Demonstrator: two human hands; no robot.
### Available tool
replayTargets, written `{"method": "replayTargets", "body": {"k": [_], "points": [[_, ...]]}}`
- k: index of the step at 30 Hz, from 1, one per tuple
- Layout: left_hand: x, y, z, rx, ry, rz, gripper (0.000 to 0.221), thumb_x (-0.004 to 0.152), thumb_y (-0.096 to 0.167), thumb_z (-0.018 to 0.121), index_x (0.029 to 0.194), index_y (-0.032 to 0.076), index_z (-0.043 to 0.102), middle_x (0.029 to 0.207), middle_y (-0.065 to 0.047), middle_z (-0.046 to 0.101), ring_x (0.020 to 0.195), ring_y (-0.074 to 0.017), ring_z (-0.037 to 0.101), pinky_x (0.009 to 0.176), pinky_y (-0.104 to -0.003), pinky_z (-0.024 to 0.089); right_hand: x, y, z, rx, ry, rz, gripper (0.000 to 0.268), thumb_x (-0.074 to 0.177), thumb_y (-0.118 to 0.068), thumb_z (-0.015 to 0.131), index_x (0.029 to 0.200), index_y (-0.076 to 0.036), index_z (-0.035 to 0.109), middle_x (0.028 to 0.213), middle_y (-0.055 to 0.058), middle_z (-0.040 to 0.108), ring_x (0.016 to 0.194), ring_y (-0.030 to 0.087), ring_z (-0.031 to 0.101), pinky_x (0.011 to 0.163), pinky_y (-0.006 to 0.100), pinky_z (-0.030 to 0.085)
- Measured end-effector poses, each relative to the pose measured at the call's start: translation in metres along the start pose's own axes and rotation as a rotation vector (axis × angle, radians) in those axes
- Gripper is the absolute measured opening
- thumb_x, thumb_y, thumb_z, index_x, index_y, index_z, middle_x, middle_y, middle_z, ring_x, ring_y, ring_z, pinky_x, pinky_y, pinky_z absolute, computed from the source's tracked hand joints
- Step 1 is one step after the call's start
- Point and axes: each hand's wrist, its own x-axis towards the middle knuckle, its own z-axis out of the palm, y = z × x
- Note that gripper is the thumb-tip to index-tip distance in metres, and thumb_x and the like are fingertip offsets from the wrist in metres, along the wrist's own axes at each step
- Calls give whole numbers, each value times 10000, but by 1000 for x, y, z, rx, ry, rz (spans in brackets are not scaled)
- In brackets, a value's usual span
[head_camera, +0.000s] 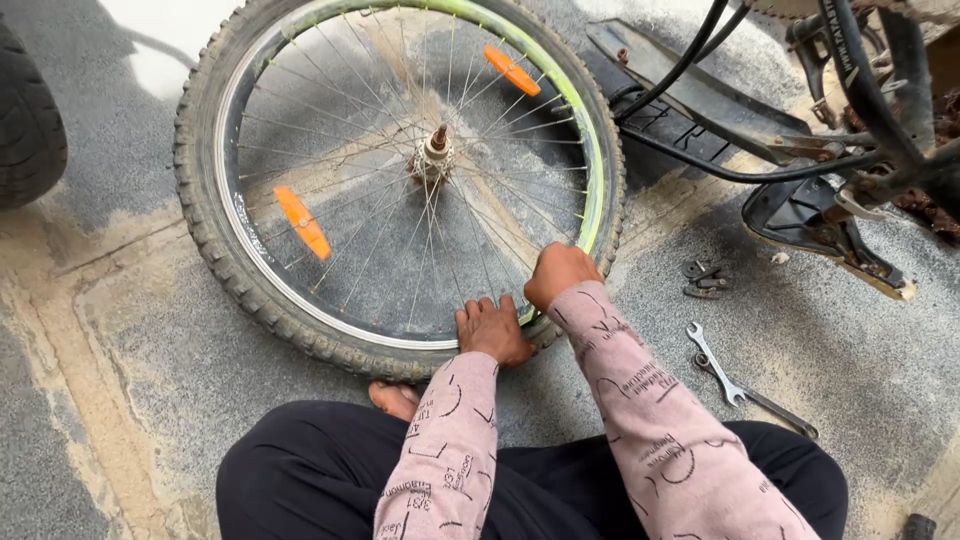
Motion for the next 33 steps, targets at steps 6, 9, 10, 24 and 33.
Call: {"method": "replayTargets", "body": {"k": [6, 9, 10, 24, 33], "points": [[-9, 1, -6, -34, 6, -13, 815, 741, 489, 858, 1385, 115, 524, 1426, -144, 505, 1394, -325, 372, 1135, -461, 257, 37, -33, -3, -123, -128, -15, 338, 823, -146, 707, 1134, -20, 748, 1225, 246, 702, 1204, 384, 663, 1014, 447, 541], [-1, -5, 9, -13, 51, 18, 792, 762, 492, 837, 1370, 83, 538, 1381, -146, 526, 1347, -314, 417, 1106, -457, 291, 50, -48, -3, -148, -174, 13, 325, 831, -132, 691, 1133, -30, 757, 1203, 219, 726, 1182, 355, 690, 1000, 437, 555], [-2, -5, 13, -19, 48, 14, 792, 762, 492, 837, 1370, 83, 538, 1381, -146, 526, 1347, -314, 417, 1106, -457, 291, 50, -50, 3, -153, -180, 11, 325, 831, -132, 691, 1133, -30, 757, 1203, 219, 726, 1182, 355, 690, 1000, 437, 555], [-9, -4, -13, -96, -2, 24, 742, 731, 443, 894, 1309, 66, 621, 1367, -147, 576, 1331, -314, 466, 1102, -447, 327, -20, 84, 9, 389, -124, -202, 262, 895, -244, 757, 1102, -87, 794, 658, 140, 732, 465, 174, 610, 462, 384, 487], [-1, -7, -6, -48, 34, 33, 803, 710, 505, 900, 1315, 72, 600, 1337, -153, 606, 1318, -331, 496, 1091, -469, 354, -77, 104, 124, 329, 438, -383, 207, 989, -228, 648, 1106, -71, 713, 630, 218, 661, 598, 418, 679, 566, 496, 520]]}}
